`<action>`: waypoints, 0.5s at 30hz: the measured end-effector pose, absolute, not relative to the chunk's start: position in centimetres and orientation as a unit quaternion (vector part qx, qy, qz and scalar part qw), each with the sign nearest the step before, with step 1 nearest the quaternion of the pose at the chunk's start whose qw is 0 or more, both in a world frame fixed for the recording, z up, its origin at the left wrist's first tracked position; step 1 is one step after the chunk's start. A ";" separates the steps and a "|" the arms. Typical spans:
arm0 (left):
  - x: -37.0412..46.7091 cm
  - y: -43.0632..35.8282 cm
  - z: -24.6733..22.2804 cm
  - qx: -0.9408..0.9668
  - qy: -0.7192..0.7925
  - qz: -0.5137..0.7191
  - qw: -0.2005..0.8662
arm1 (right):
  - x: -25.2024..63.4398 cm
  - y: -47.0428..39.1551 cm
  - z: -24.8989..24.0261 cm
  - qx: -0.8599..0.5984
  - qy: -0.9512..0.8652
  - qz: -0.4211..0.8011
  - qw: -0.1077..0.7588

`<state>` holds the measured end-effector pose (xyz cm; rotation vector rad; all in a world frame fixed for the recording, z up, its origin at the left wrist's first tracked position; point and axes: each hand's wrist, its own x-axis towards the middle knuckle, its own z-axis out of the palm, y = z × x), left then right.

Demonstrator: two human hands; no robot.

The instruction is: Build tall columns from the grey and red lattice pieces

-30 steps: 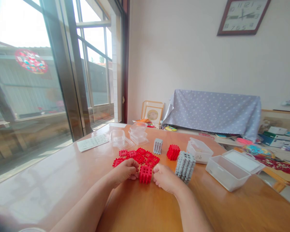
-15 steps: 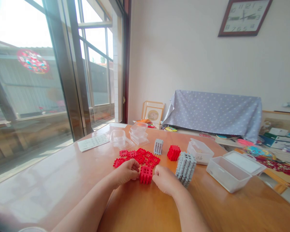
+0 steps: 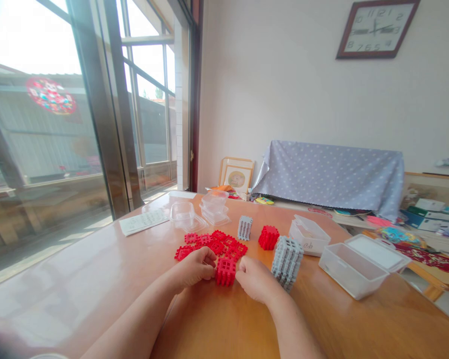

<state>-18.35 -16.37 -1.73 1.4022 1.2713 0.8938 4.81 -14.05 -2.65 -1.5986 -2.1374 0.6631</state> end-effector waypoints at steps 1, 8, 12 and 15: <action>-18.5 -16.2 -1.9 0.579 0.525 0.372 0.501 | 4.9 -13.9 -2.6 -0.574 -0.759 0.235 0.198; -19.7 -14.7 -2.2 0.605 0.583 0.431 0.329 | 4.4 -13.1 -2.2 -0.596 -0.724 0.177 0.298; -20.5 -14.4 -1.4 0.610 0.605 0.451 0.241 | 3.8 -12.9 -2.6 -0.576 -0.726 0.179 0.331; -21.5 -14.8 -0.4 0.573 0.628 0.459 0.258 | 3.8 -12.7 -2.9 -0.574 -0.718 0.192 0.344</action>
